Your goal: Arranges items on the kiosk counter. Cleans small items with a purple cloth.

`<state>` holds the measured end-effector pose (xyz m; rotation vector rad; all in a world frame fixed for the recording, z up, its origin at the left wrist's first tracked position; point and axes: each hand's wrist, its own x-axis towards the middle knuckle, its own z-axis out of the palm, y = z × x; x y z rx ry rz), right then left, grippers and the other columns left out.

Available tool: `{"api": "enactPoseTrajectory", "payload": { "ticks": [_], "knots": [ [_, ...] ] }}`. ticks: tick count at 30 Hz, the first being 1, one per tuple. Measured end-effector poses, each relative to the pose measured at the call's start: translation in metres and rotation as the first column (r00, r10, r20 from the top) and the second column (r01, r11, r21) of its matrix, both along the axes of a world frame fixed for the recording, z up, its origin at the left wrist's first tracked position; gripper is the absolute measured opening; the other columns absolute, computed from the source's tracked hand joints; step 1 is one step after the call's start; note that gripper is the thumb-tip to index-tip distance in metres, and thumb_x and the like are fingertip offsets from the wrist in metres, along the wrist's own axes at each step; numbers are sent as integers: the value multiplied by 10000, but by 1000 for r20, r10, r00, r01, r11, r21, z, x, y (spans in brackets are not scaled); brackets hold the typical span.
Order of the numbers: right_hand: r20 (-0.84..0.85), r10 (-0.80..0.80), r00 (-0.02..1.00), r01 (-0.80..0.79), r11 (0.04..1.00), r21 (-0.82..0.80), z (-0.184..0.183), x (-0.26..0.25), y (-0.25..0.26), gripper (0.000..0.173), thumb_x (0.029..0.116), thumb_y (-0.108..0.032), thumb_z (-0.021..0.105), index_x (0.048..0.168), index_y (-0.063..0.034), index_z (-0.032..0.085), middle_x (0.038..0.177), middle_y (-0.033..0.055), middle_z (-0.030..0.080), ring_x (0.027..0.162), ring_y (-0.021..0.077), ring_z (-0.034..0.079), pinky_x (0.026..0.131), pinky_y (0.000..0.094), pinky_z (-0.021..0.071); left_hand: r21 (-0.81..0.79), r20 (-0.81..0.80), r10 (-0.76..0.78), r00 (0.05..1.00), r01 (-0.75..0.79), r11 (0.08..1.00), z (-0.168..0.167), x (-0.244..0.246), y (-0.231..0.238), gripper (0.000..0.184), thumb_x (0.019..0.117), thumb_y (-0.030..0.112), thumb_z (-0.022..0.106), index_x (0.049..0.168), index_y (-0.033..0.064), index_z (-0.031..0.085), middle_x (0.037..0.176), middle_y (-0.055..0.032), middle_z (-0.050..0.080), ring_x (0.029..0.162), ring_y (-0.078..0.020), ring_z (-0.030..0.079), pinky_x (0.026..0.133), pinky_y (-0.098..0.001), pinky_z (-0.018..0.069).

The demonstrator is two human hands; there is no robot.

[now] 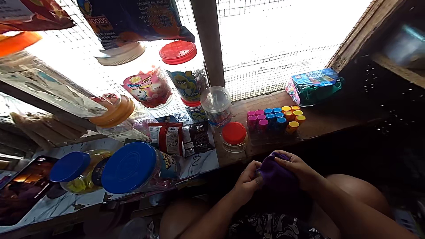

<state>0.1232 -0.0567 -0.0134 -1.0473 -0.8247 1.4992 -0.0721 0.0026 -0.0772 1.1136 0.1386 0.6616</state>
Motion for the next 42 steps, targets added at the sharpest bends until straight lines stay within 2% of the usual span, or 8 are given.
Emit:
{"api": "enactPoseTrajectory", "payload": {
  "ticks": [3,8,15,22,30,34,38,42],
  "knots": [
    [-33,109,993,-106,991,87,-3,4,0,220,960,-222,680,1164,-147,711,1123,0,741,1017,71,693,890,250,574,-95,51,-21,998,26,995,-1,-1,2,209,998,314,635,1158,218,541,928,127,661,758,47,590,650,-140,473],
    [46,165,985,-169,979,112,-3,5,1,363,864,-163,760,1221,-167,693,1178,-32,716,1049,55,672,914,238,559,-105,63,-15,998,22,994,-4,-1,2,249,992,294,642,1187,192,525,1008,110,672,825,29,625,692,-162,512],
    [109,131,985,-149,973,178,-10,4,2,287,838,-247,808,1107,-206,714,1122,-61,697,1023,33,651,877,213,555,89,43,68,997,-71,993,-6,3,1,285,998,233,614,1202,64,509,1086,74,641,991,8,619,893,-243,529],
    [92,129,987,-143,977,158,-10,5,2,140,874,-262,773,979,-213,694,1018,-60,695,959,32,650,840,213,548,207,-7,100,995,-96,974,-6,3,2,273,995,199,595,1182,10,531,1064,34,637,971,15,606,882,-230,521],
    [128,42,991,-57,991,117,-7,4,0,82,933,-277,715,921,-209,672,891,-90,673,810,-6,635,737,177,541,191,27,52,998,-56,980,-7,5,0,263,1011,195,589,1185,11,522,1070,44,630,984,18,602,897,-225,519],
    [95,-46,994,39,996,75,-4,-2,-2,76,976,-251,651,976,-182,684,836,-73,697,755,3,659,707,185,560,54,-2,1,1000,-1,999,-3,4,-3,256,1015,255,603,1201,112,499,1019,113,648,844,49,601,708,-165,501],
    [56,-41,998,32,989,145,-6,-5,-3,295,930,-287,732,1186,-145,703,1119,-9,741,1033,76,693,912,259,572,-12,-2,30,1000,-30,999,0,3,0,253,1026,250,566,1218,112,477,1045,105,646,883,20,623,759,-199,529],
    [208,-49,977,-14,956,292,-14,-9,-1,495,874,-99,756,1342,-53,601,1259,7,686,1154,90,645,1013,269,530,-19,-39,72,997,-73,997,1,4,-1,317,1031,320,554,1223,85,461,1027,84,629,857,12,613,704,-181,515]
  ]
}}
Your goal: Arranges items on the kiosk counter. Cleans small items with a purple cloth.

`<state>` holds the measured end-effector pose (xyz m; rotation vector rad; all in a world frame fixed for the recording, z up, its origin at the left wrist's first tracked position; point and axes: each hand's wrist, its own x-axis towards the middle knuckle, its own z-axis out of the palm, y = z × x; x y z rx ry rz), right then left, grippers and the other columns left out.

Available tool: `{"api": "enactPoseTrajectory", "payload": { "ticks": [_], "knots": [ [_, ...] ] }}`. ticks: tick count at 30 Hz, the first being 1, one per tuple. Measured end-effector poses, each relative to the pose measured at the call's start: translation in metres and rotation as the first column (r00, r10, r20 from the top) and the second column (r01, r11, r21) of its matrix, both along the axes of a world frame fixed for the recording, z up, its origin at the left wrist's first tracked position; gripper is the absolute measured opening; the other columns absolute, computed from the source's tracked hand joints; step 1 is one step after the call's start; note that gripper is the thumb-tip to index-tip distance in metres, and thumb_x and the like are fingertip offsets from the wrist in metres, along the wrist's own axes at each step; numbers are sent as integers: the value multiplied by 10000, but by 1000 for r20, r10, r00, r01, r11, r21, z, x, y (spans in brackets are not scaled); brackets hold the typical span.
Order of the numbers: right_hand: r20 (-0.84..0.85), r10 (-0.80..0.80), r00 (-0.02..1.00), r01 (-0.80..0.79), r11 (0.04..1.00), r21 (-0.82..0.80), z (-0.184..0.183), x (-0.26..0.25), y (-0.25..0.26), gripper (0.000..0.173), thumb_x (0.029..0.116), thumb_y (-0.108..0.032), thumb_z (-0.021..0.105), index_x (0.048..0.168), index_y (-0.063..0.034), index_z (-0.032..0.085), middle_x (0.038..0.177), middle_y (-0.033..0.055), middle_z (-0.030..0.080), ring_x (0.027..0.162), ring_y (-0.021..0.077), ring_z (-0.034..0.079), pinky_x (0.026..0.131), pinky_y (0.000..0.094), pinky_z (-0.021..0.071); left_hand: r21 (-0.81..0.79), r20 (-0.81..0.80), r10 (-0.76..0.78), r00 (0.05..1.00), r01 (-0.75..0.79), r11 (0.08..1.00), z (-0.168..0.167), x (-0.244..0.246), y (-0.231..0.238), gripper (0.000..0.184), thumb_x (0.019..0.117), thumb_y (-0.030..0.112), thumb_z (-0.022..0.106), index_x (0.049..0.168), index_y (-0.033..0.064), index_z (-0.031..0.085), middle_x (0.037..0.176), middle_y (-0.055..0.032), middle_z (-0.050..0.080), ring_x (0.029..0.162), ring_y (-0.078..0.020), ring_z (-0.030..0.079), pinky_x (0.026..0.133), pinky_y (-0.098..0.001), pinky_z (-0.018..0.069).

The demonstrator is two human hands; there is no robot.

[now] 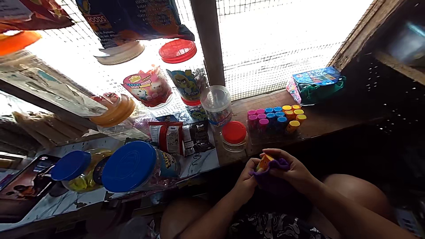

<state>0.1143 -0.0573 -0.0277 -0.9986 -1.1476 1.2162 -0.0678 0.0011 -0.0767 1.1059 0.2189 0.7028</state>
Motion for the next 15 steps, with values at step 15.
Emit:
{"api": "enactPoseTrajectory", "payload": {
  "ticks": [15],
  "knots": [
    [235,-135,963,109,987,119,-6,6,-3,207,1039,-298,568,1076,-165,722,1040,-111,713,972,-20,657,886,200,554,-181,-24,-218,976,210,961,8,-3,-8,393,966,500,631,1210,195,593,910,133,689,727,33,622,662,-168,530]
  ]
}}
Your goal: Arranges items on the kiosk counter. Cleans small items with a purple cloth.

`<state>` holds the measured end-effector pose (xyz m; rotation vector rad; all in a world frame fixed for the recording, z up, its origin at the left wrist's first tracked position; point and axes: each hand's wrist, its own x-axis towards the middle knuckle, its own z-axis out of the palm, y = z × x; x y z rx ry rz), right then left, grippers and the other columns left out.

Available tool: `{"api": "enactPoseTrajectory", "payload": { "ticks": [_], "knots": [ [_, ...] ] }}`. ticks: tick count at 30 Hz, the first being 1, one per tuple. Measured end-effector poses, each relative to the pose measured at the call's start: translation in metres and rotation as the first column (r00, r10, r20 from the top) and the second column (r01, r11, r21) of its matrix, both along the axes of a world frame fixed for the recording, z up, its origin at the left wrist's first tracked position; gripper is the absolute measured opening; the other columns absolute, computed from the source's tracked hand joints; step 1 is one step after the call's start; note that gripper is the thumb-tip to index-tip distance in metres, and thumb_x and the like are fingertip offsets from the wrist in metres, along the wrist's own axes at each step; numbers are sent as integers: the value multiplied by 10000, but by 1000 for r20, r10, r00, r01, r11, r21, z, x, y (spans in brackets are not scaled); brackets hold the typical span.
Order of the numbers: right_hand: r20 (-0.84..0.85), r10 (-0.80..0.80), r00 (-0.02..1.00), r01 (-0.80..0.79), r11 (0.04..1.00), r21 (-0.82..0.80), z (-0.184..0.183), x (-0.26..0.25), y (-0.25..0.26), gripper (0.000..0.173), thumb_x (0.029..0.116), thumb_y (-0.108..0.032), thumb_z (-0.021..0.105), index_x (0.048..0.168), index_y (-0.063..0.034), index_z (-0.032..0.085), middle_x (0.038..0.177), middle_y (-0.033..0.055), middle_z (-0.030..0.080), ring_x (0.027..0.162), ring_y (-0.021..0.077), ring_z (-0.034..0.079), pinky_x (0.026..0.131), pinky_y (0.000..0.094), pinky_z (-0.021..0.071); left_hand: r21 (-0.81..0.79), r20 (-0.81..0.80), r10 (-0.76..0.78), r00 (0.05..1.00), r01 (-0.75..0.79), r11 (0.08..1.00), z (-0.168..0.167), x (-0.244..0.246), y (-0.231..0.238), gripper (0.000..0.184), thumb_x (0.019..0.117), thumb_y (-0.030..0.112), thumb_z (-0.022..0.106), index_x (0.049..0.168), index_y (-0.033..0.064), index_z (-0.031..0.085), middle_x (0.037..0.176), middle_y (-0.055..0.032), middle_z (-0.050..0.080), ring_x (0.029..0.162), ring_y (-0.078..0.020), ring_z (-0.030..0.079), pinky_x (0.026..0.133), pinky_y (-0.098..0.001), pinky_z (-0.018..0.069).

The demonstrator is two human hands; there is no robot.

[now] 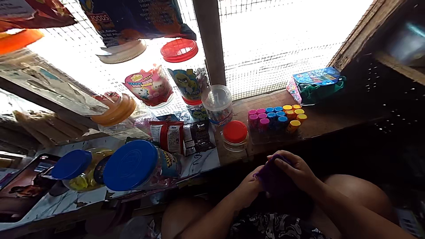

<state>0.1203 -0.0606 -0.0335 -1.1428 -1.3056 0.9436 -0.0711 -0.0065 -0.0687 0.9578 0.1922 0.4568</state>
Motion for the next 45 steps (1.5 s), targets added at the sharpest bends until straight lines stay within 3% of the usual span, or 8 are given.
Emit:
{"api": "enactPoseTrajectory", "payload": {
  "ticks": [5,12,18,21,26,33,41,45],
  "knots": [
    [-29,16,999,-19,993,-119,1,-6,-1,195,1023,-274,589,1134,-133,667,1071,-89,706,984,-7,659,893,212,556,-50,3,19,1000,-19,999,-4,2,0,397,936,524,667,1168,211,594,851,126,669,657,40,585,583,-148,490],
    [100,105,989,-98,992,-76,-8,-13,-1,815,791,-320,851,1423,16,462,1267,62,624,1143,43,601,998,207,506,14,-121,192,974,-191,981,1,6,2,148,1066,212,416,1085,105,516,895,87,635,839,5,629,802,-209,534],
    [120,6,993,-11,999,36,-7,-5,1,347,943,-264,717,1217,-57,661,1083,-12,719,989,30,671,885,212,565,16,-75,136,988,-136,991,1,4,0,121,996,134,495,1105,98,533,950,85,658,881,3,632,816,-217,533],
    [174,-20,985,3,995,96,-7,-1,1,229,1022,-259,607,1130,-76,692,1083,-17,735,1006,25,683,902,219,570,54,-140,135,981,-129,990,6,6,-2,160,967,157,483,1116,113,524,917,101,653,766,21,621,649,-178,521],
    [225,-118,967,89,987,133,-5,1,-1,252,1065,-249,517,1070,-47,667,1054,3,743,1000,23,692,903,224,573,71,-59,131,990,-127,989,-1,4,-4,375,1023,459,531,1212,136,559,955,125,677,817,14,644,738,-207,550],
    [169,-112,979,98,991,87,-3,1,1,226,1013,-219,605,1145,-50,676,1123,6,738,1056,61,691,945,251,570,-16,-72,82,994,-83,996,0,3,-2,271,1013,279,526,1237,129,543,934,69,702,782,-41,671,695,-236,566],
    [230,45,972,-50,999,16,-6,-1,1,758,806,-306,850,1390,32,505,1309,93,635,1201,68,596,1037,228,495,-83,-106,180,978,-189,978,3,6,-1,253,1057,174,465,1281,66,514,1039,41,689,950,-50,671,891,-277,559],
    [220,-26,975,3,995,104,-7,0,1,530,881,-291,792,1284,-17,584,1127,28,696,1033,33,656,918,203,555,-120,-116,143,983,-157,980,4,6,-1,326,1046,152,471,1352,48,515,1127,10,701,1024,-78,675,935,-304,555]
  ]
}}
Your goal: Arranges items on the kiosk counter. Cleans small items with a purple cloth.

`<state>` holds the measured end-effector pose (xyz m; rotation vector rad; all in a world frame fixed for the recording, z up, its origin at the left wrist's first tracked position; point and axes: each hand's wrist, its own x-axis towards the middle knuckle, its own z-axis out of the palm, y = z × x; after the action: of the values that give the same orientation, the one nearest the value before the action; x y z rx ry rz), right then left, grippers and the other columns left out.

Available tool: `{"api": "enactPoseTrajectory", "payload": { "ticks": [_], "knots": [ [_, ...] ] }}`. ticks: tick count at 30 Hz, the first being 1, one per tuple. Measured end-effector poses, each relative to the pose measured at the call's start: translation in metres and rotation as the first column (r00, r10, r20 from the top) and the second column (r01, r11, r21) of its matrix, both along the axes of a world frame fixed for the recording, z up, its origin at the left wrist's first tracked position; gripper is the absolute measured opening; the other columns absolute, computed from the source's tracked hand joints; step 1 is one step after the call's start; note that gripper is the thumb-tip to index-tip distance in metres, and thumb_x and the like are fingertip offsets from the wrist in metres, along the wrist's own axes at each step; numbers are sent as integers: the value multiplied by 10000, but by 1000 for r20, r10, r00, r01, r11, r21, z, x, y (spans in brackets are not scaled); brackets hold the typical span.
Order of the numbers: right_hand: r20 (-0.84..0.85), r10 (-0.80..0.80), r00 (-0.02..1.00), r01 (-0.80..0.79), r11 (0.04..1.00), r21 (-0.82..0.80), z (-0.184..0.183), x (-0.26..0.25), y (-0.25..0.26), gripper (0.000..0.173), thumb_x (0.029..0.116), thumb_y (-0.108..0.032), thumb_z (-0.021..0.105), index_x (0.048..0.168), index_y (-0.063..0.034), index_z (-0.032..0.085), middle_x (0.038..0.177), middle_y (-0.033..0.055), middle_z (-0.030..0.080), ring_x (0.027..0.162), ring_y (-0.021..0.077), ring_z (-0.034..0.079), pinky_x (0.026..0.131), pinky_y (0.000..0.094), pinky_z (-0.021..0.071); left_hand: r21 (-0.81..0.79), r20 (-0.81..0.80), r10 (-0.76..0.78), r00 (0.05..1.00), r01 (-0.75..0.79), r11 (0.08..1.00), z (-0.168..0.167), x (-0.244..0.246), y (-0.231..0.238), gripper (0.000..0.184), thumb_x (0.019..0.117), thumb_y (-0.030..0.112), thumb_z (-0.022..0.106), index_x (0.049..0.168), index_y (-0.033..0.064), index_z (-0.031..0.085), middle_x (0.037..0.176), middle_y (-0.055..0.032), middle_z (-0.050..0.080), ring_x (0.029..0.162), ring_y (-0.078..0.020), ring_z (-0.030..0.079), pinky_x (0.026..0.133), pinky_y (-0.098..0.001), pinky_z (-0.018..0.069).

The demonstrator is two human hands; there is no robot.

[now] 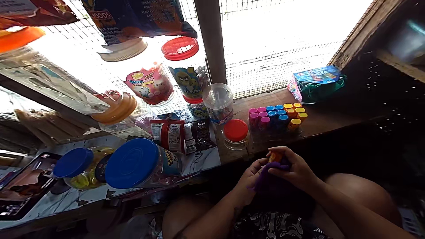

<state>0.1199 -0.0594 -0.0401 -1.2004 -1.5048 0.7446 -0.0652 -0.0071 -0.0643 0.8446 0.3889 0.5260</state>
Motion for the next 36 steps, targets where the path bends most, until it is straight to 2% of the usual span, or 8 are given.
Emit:
{"api": "enactPoseTrajectory", "payload": {
  "ticks": [6,12,15,17,21,26,29,36],
  "knots": [
    [16,-114,993,112,988,102,4,3,-1,208,1043,-226,572,1058,-50,681,1004,-52,710,931,-50,648,855,150,547,-12,69,-133,989,134,991,-2,-3,-1,336,986,460,615,1177,185,646,946,70,730,755,-18,669,669,-202,558],
    [-14,-153,988,153,988,10,8,2,-4,262,1078,-231,482,1066,-56,676,983,-73,705,904,-65,646,833,140,547,-4,129,-181,975,183,983,-8,-4,2,343,996,495,585,1146,187,609,920,59,707,751,-28,653,687,-210,551],
    [-85,-77,993,74,997,-33,4,0,-3,296,1023,-273,607,1208,-52,668,1116,-34,719,1023,9,665,927,214,555,-34,46,-123,991,124,992,-2,-4,1,382,999,415,563,1275,153,589,1010,30,724,829,-62,682,719,-244,572],
    [-73,-28,997,25,998,-54,-1,-4,-2,492,945,-317,715,1310,-8,599,1169,23,703,1076,52,655,962,240,545,-66,-25,-101,995,99,993,4,-3,2,428,1049,283,437,1423,77,471,1179,-18,683,1040,-109,668,902,-319,564],
    [-21,5,1000,-6,1000,-28,-9,-9,-1,773,836,-388,821,1400,28,494,1200,54,662,1096,50,629,967,211,533,-133,-13,-83,996,81,988,6,1,2,365,1106,235,328,1431,93,414,1171,19,671,1075,-67,655,962,-293,538],
    [9,-24,1000,23,996,88,-6,-7,0,365,1031,-341,591,1272,-67,602,1080,4,704,1011,40,659,911,224,555,-115,36,-153,988,156,981,12,-5,-6,426,1024,250,452,1426,118,406,1201,22,667,1095,-94,653,944,-313,548],
    [16,-66,998,64,994,92,-4,-4,-1,359,1089,-347,460,1206,-74,661,1050,-10,724,995,40,678,918,239,566,-52,87,-199,976,204,978,0,-5,-6,441,988,490,585,1296,177,540,1093,48,722,951,-83,698,812,-272,581],
    [-73,-116,991,120,991,53,1,-4,-3,398,1114,-316,377,1185,-69,680,1023,-26,741,961,44,697,900,246,583,-43,170,-247,954,258,965,-7,-3,0,359,1076,408,403,1314,178,542,1105,1,720,937,-128,704,823,-306,586]
  ]
}}
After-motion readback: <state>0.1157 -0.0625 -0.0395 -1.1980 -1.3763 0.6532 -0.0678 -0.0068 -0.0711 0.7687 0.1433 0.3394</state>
